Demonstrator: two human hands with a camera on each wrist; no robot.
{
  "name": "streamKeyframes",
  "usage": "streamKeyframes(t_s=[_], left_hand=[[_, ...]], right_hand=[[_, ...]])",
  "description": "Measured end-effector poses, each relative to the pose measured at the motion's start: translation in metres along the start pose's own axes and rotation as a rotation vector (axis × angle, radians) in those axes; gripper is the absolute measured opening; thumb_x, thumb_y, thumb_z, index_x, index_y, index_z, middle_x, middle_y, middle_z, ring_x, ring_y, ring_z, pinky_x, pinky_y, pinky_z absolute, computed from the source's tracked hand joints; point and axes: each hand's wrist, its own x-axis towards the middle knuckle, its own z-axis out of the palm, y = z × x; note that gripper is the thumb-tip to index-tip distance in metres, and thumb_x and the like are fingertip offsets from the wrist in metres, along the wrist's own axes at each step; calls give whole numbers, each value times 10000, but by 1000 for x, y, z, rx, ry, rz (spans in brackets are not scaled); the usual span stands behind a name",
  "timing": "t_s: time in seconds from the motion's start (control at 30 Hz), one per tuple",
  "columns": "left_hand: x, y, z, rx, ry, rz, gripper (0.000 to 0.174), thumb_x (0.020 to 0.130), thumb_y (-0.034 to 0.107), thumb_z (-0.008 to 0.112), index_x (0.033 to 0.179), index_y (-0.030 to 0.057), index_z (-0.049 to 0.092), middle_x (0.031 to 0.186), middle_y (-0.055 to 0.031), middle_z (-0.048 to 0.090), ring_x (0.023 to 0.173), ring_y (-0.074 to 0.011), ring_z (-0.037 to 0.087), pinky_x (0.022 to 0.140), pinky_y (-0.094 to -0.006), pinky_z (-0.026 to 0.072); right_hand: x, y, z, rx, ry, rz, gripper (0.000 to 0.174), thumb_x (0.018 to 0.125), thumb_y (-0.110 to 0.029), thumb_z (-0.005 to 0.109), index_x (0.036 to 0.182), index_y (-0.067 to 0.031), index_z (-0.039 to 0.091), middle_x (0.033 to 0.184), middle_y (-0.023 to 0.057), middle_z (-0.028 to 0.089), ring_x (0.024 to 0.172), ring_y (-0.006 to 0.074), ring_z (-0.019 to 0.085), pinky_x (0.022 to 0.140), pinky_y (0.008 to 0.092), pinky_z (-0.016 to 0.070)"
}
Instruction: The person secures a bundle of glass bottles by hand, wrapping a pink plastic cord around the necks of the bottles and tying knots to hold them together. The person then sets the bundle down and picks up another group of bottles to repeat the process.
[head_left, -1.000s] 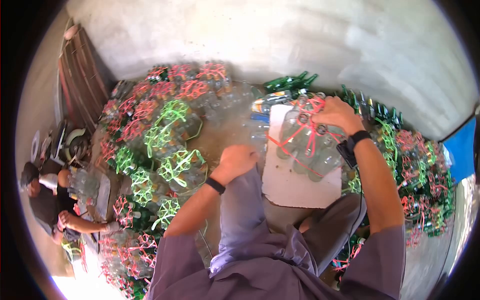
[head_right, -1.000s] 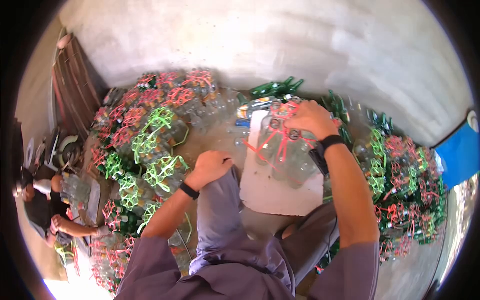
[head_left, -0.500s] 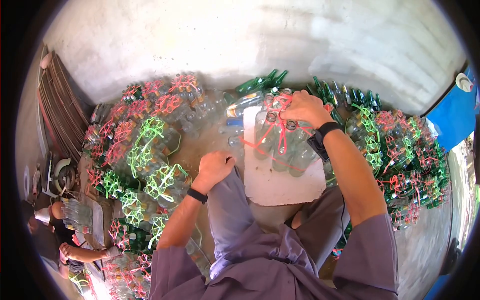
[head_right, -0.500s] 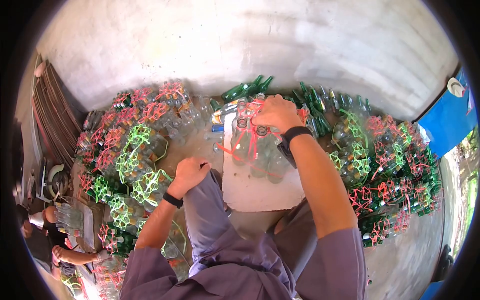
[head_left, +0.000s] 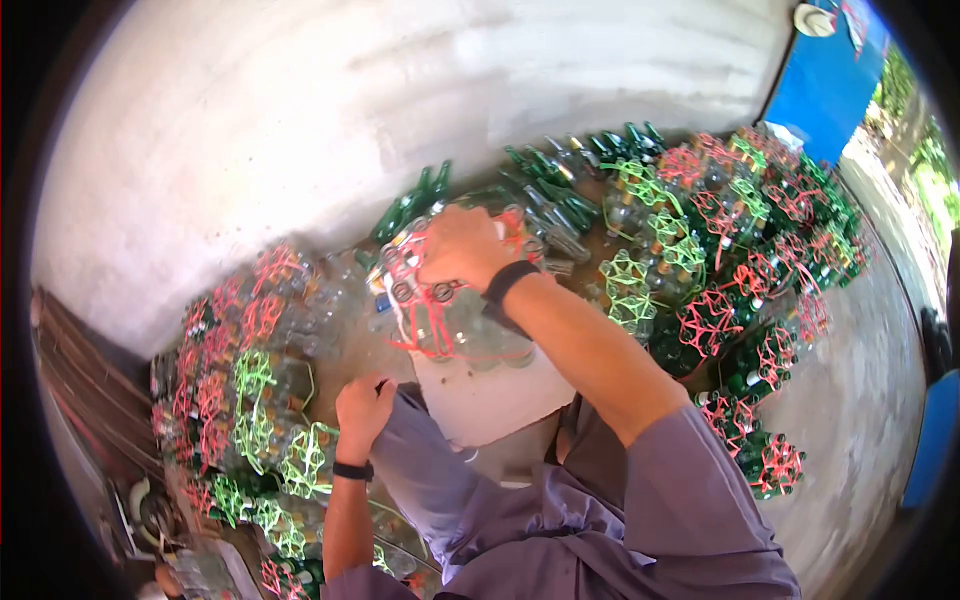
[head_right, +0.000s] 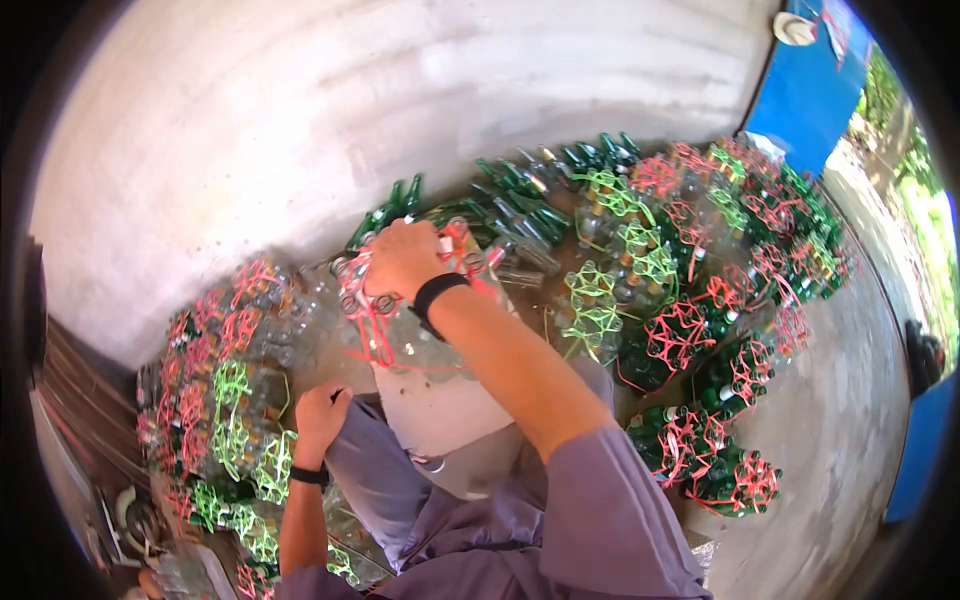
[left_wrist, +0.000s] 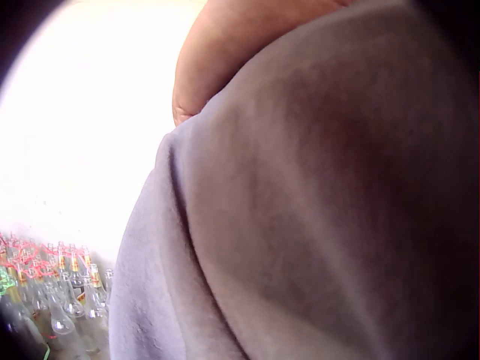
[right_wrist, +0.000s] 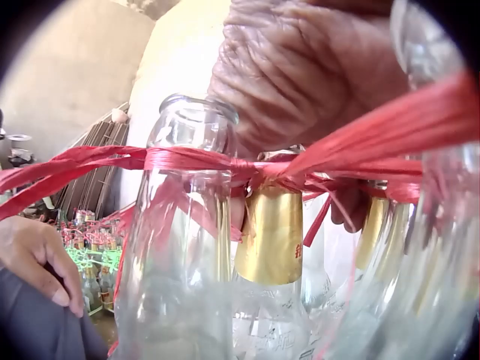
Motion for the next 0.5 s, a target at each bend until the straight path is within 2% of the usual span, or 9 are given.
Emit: streamKeyframes(t_s=[0.03, 0.1, 0.13, 0.23, 0.27, 0.33, 0.43, 0.47, 0.5], left_hand=[[0, 0, 0, -13, 18, -13, 241, 879, 309, 654, 898, 90, 753, 798, -175, 702, 783, -392, 677, 707, -479, 530], [0, 0, -1, -18, 14, -8, 240, 877, 303, 659, 897, 83, 753, 799, -176, 703, 777, -391, 678, 700, -475, 529], [1, 1, -1, -24, 13, -25, 240, 875, 298, 663, 896, 76, 753, 799, -177, 703, 772, -390, 678, 693, -471, 528], [1, 3, -1, -66, 16, -30, 242, 873, 290, 666, 875, 59, 741, 785, -174, 700, 754, -393, 676, 683, -469, 525], [0, 4, -1, -65, 14, -31, 242, 873, 290, 666, 875, 59, 741, 785, -174, 700, 754, -393, 676, 683, -469, 525], [0, 5, -2, -66, 5, -39, 231, 867, 287, 676, 875, 66, 742, 793, -168, 703, 772, -389, 678, 687, -463, 527], [-2, 11, -1, 25, -21, 48, 213, 851, 291, 699, 890, 89, 757, 822, -162, 714, 815, -374, 688, 716, -456, 531], [0, 12, 1, 41, -72, 124, 217, 835, 305, 718, 903, 105, 769, 835, -161, 723, 841, -354, 701, 763, -459, 530], [3, 12, 3, 55, -124, 201, 225, 819, 319, 736, 916, 121, 780, 849, -159, 733, 866, -333, 715, 811, -462, 528]], right_hand=[[0, 1, 3, -2, 7, 19, 439, 696, -354, 657, 1001, -58, 766, 1048, 145, 716, 1020, 295, 683, 784, 493, 565], [-1, 2, 7, 32, 62, -10, 377, 673, -358, 651, 842, -39, 761, 954, 175, 712, 951, 329, 686, 760, 428, 537], [1, 2, 8, 24, 0, 4, 383, 685, -348, 640, 879, -41, 760, 1002, 157, 707, 1014, 308, 660, 788, 427, 523], [-1, 7, 13, 45, 22, -34, 386, 693, -359, 642, 881, -42, 757, 1004, 154, 698, 1030, 291, 642, 789, 437, 513], [-1, 8, 15, 46, 20, -34, 386, 693, -359, 642, 881, -42, 757, 1004, 154, 698, 1030, 291, 642, 789, 437, 513], [-2, 10, 13, 47, 39, -73, 425, 675, -352, 672, 971, -62, 763, 1007, 138, 707, 987, 275, 681, 759, 447, 540], [-6, 14, 10, 45, 41, -128, 419, 661, -379, 688, 936, -73, 771, 971, 127, 711, 965, 281, 687, 775, 431, 533], [-6, 11, 11, 28, 77, -69, 427, 649, -407, 703, 915, -82, 778, 970, 116, 722, 981, 278, 686, 794, 432, 532], [-5, 14, 12, 82, 45, -110, 358, 663, -374, 684, 832, -67, 758, 929, 143, 702, 1023, 308, 641, 773, 457, 498]])
